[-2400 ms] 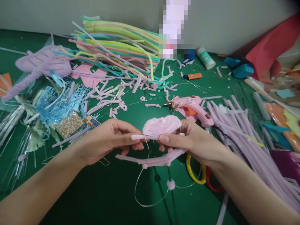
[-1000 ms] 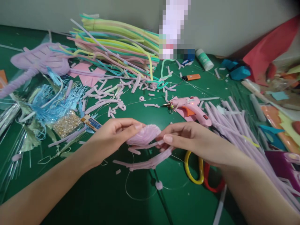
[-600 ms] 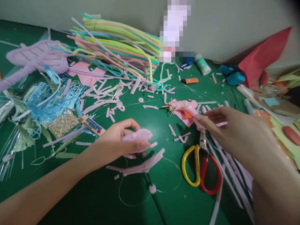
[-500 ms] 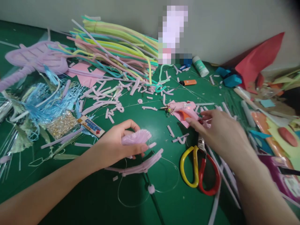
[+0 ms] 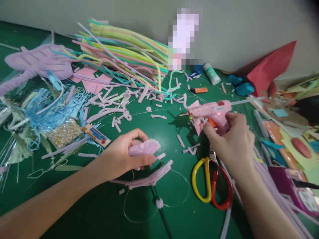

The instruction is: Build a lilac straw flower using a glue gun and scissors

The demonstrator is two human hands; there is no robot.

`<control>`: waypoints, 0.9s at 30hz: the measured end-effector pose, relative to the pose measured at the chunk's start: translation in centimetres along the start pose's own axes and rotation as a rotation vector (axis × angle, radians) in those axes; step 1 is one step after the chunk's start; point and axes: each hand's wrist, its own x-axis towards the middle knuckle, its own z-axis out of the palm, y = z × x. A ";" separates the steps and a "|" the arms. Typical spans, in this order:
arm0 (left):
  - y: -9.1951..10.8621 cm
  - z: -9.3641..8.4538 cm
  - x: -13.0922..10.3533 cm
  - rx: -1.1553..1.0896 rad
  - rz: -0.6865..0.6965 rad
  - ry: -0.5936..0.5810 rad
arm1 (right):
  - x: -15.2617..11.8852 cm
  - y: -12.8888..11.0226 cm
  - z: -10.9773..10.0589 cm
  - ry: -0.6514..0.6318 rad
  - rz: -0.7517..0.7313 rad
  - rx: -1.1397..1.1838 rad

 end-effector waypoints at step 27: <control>-0.2 -0.2 0.4 -0.085 0.037 0.053 | -4.1 -1.3 0.5 0.046 -0.295 0.159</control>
